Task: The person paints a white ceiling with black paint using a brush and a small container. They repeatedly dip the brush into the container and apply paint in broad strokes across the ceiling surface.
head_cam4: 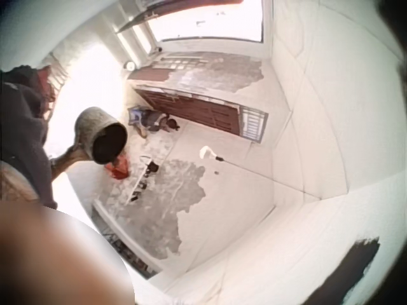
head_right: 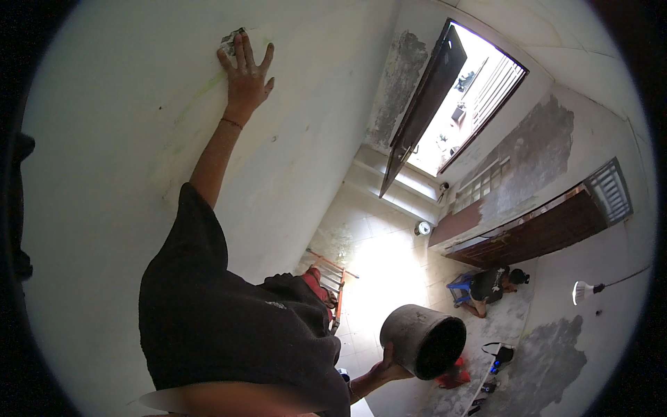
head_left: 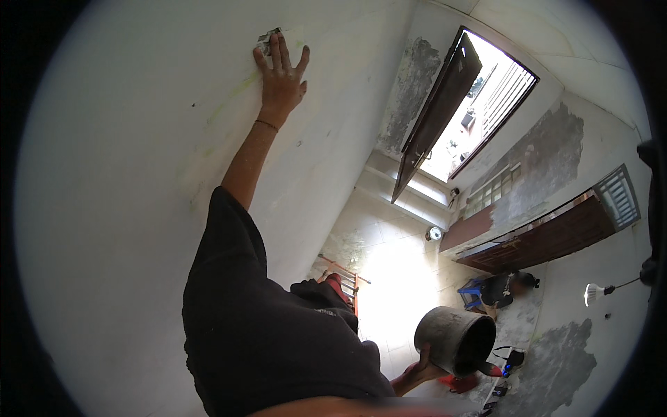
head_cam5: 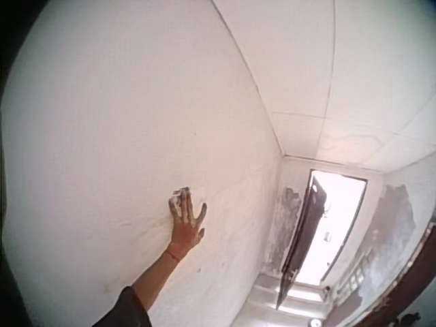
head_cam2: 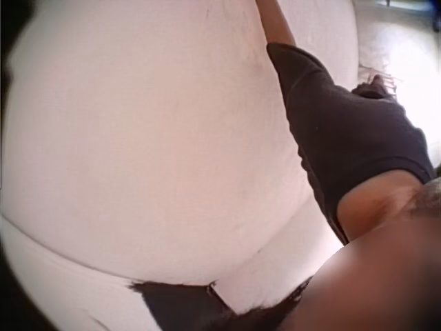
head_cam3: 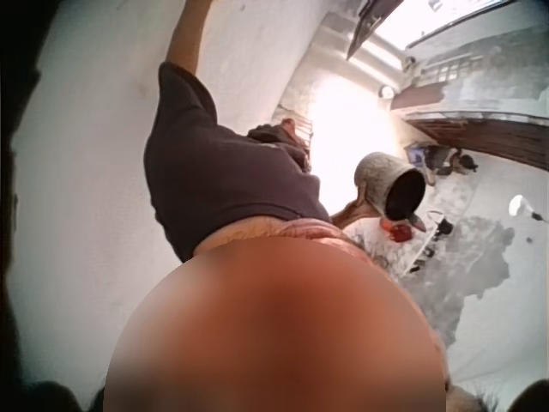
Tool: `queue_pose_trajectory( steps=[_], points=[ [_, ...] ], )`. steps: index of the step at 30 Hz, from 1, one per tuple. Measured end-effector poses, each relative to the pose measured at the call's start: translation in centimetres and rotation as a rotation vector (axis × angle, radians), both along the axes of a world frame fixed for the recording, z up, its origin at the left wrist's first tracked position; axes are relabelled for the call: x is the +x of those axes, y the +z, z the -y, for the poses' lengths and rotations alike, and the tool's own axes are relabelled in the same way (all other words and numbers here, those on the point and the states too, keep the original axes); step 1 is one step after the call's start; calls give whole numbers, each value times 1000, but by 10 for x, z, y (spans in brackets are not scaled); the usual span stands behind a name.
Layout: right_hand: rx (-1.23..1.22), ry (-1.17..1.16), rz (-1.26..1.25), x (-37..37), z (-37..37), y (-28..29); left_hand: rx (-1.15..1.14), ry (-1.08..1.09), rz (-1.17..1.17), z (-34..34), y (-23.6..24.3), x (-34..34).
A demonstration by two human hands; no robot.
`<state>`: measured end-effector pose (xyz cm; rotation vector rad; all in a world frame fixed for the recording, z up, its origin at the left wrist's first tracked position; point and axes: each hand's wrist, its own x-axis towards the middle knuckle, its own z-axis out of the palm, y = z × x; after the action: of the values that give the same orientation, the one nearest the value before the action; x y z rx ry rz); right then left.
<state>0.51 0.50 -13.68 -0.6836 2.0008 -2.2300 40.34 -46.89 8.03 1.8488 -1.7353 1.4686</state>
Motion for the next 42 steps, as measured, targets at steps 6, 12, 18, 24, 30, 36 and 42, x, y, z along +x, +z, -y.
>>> queue_pose_trajectory(
  steps=[6, 12, 18, 24, 30, 36, 42],
  points=[
    [15, -25, -5, -1, 28, 5, 5, -177, 8, 16, -13, 30],
    [-20, -52, -48, -4, 43, 9, -1, -66, 30, 3, -14, 25],
    [-14, -116, -33, -5, 58, 19, -26, 8, 33, 0, -11, 24],
    [-24, -150, -88, 0, 56, 17, -138, -88, 87, 5, -13, 25],
    [21, -152, -92, -3, 27, 4, -215, -262, 91, 1, -9, 27],
    [73, -83, -222, -5, 5, 3, -209, -237, 83, -74, -27, 41],
    [75, -50, -212, -11, 6, 11, -157, -130, -74, -206, -95, 61]
  ],
)
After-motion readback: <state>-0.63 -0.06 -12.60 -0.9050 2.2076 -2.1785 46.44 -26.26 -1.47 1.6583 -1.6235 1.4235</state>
